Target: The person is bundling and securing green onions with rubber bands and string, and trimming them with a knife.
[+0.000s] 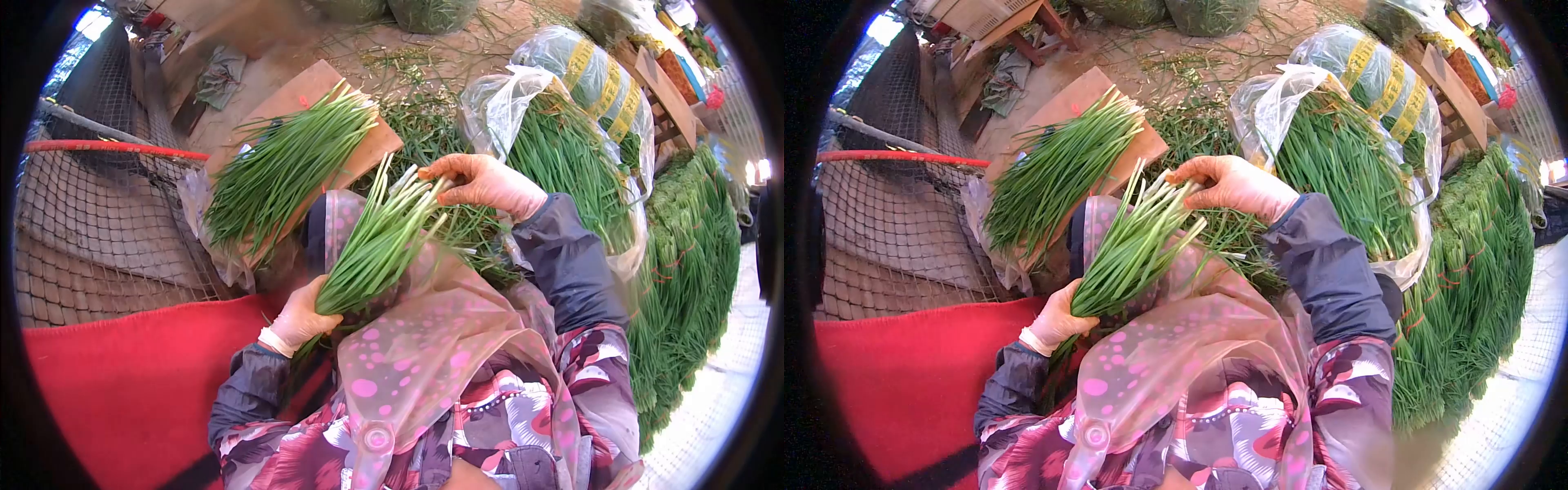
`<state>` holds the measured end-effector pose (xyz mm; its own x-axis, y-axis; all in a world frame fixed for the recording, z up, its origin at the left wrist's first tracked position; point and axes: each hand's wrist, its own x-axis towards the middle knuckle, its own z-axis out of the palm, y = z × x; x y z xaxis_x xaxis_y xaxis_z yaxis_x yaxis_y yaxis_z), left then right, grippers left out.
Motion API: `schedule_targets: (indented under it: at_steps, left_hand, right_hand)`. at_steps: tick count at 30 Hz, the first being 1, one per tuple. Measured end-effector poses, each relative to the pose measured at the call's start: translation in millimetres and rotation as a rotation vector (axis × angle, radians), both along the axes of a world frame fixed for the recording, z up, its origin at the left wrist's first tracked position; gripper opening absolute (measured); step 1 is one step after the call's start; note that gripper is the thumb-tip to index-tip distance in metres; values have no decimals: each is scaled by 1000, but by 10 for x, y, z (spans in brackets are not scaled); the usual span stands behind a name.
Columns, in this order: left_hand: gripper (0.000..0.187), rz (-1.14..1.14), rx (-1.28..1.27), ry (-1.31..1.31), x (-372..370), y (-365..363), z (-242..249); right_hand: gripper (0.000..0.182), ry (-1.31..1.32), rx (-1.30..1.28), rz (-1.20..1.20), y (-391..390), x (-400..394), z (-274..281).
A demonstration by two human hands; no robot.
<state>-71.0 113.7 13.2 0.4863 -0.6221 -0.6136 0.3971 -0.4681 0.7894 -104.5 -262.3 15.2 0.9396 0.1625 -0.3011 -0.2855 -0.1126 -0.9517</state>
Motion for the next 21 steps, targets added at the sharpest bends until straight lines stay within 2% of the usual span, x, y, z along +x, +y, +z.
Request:
schedule_targets:
  at_steps: [3, 5, 6, 7, 8, 9, 10, 11, 12, 14, 16, 18, 20, 21]
  left_hand:
    - [58, -9, 17, -57, -29, -12, -18]
    - [56, -129, 20, -322, -35, 2, -71]
    - [56, -127, 22, -319, -45, 13, -75]
    - [55, -189, 67, -477, -46, 13, -77]
    - [54, -250, 112, -636, -44, 17, -78]
    - [54, -250, 114, -633, -54, 34, -74]
    - [56, -247, 115, -657, -54, 44, -65]
    - [57, -246, 117, -679, -67, 59, -48]
    - [57, -247, 115, -681, -69, 62, -23]
    - [56, -275, 158, -773, -93, 55, 15]
    - [55, -270, 157, -808, -108, 59, -27]
    - [54, -277, 151, -851, -99, 48, -30]
    - [54, -290, 174, -842, -104, 30, 26]
    - [54, -304, 196, -833, -107, 33, 47]
  right_hand:
    - [26, 45, -6, -47, 9, -22, 2]
    - [20, 73, 75, -172, 2, -64, -92]
    - [17, -95, -220, -246, -124, -64, -200]
    - [15, -38, -229, -261, -125, -67, -133]
    - [16, -108, -477, -310, -273, -69, -132]
    - [16, -291, -759, -658, -865, 9, -517]
    - [16, -258, -815, -647, -841, -12, -461]
    - [18, -194, -1107, -675, -1085, -7, -489]
    - [20, 31, -1298, -433, -1225, 40, -581]
    - [19, -48, -1286, -296, -913, 109, -404]
    - [20, -100, -556, -143, -236, 141, 29]
    - [20, -117, -305, 104, 71, 145, -20]
    - [22, -45, -451, 178, 178, 207, -214]
    - [18, -184, -612, 153, 194, 181, -270]
